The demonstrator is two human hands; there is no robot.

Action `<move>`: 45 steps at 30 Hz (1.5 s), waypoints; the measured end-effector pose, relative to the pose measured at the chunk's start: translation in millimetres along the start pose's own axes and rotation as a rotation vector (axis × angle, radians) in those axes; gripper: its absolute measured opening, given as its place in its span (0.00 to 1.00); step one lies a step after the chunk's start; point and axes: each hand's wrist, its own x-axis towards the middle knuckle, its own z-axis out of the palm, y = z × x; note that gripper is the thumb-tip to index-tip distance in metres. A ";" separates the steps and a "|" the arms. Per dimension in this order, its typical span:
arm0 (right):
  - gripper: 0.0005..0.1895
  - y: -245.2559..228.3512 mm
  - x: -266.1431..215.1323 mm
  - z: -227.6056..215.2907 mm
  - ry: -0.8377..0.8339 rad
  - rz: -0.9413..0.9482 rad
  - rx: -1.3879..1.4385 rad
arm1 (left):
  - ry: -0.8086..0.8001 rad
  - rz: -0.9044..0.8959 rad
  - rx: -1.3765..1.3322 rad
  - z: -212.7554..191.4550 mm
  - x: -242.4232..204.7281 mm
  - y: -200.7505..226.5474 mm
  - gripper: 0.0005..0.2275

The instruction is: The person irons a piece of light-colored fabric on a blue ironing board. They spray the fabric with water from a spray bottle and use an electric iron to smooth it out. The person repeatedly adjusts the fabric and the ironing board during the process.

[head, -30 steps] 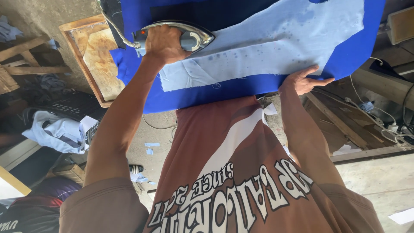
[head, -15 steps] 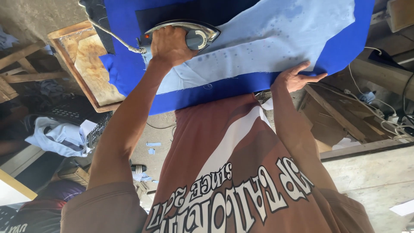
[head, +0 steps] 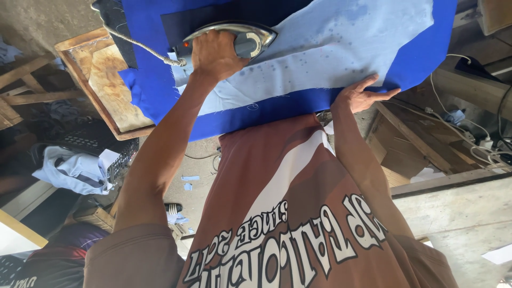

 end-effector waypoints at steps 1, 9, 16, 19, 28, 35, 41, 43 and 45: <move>0.43 -0.5 -1.1 0.8 -0.001 -0.006 0.009 | -0.085 -0.023 0.009 -3.3 -1.8 1.4 0.18; 0.43 -8.7 -1.4 -3.1 -0.003 0.042 -0.017 | -0.136 -0.037 0.029 -4.2 4.5 11.1 0.19; 0.44 -9.7 -1.1 -3.9 -0.023 0.037 -0.025 | -0.112 0.007 0.032 -10.9 29.1 24.8 0.23; 0.43 -9.4 -1.9 -7.8 -0.010 0.032 -0.017 | -0.128 0.020 0.015 -13.8 28.5 30.7 0.24; 0.43 -8.7 0.8 -0.2 0.000 0.017 -0.019 | -0.041 0.043 0.012 -0.2 38.2 39.5 0.22; 0.44 -14.1 -1.5 -4.3 -0.018 0.025 -0.019 | 0.034 0.068 -0.003 1.1 59.4 65.3 0.24; 0.45 -20.7 -5.0 -10.1 -0.031 0.009 -0.002 | -0.002 0.074 -0.004 -0.9 59.8 76.3 0.21; 0.45 -19.7 -2.5 -3.7 -0.004 -0.001 -0.018 | -0.044 0.076 -0.005 -7.0 65.0 79.6 0.22; 0.45 -14.3 -1.6 -7.7 0.009 -0.009 -0.043 | -0.094 0.066 -0.001 -3.9 61.9 84.3 0.22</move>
